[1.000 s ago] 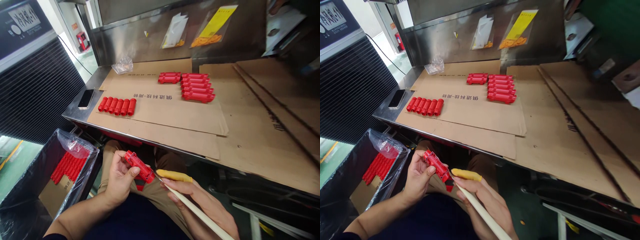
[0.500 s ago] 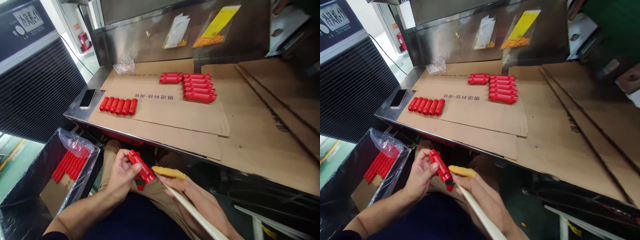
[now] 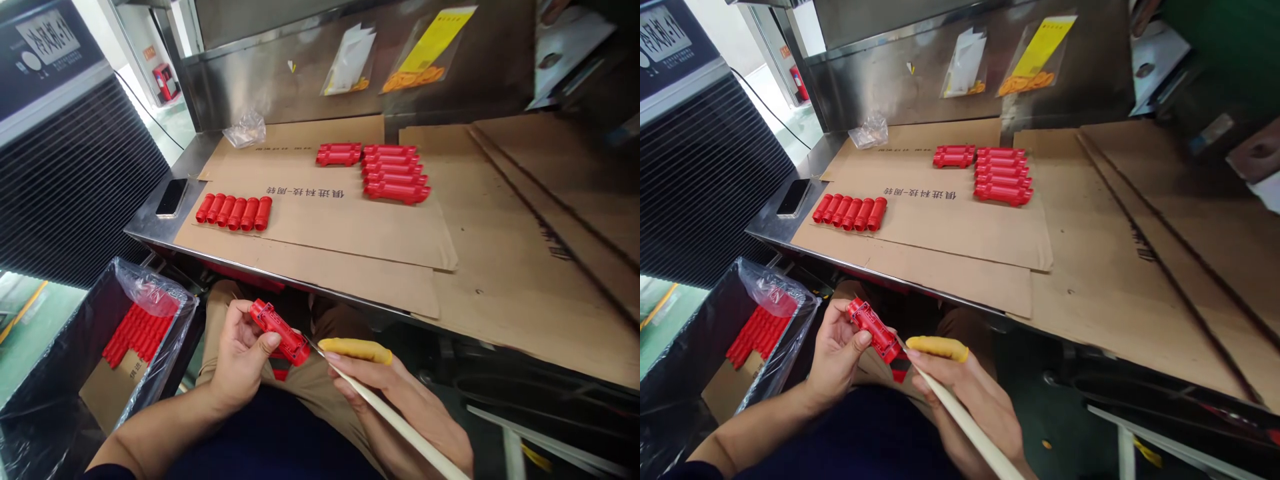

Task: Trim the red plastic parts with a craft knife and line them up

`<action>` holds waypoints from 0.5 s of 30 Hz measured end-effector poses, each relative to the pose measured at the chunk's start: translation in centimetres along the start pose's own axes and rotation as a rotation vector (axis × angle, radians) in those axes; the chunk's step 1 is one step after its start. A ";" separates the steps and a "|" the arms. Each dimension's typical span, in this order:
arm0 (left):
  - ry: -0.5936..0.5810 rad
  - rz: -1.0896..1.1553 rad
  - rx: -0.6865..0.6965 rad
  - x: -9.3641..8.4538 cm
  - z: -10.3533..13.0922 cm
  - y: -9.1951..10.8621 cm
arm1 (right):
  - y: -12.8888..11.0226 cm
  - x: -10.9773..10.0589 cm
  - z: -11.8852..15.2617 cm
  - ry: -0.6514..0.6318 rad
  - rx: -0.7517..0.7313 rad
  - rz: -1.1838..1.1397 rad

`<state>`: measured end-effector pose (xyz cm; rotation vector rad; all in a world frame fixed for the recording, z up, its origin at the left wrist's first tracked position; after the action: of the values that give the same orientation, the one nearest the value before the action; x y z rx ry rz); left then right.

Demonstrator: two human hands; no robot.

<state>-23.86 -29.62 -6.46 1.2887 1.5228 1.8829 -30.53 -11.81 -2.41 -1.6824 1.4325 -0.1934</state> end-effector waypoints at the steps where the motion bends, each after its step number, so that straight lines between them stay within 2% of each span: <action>1: -0.012 0.025 -0.012 0.0 0.0 -0.2 | -0.2 0.1 0.2 -0.005 -0.021 -0.003; 7: -0.084 0.134 -0.035 0.6 0.1 -0.4 | -0.7 0.6 0.4 -0.049 -0.052 -0.024; 15: -0.086 0.135 -0.019 0.4 0.2 -0.2 | -0.4 0.8 0.3 -0.054 -0.007 0.010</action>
<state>-23.97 -29.14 -6.44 1.4774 1.4037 1.8920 -29.81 -12.34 -2.68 -1.6734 1.4023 -0.1367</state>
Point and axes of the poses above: each hand's wrist, its own z-axis away from the middle knuckle, its own x-axis out of the palm, y = z × x, the point moved 6 cm from there along -z, towards the middle knuckle, and after that the axes turned 1 degree about -z, right-handed, at the moved point
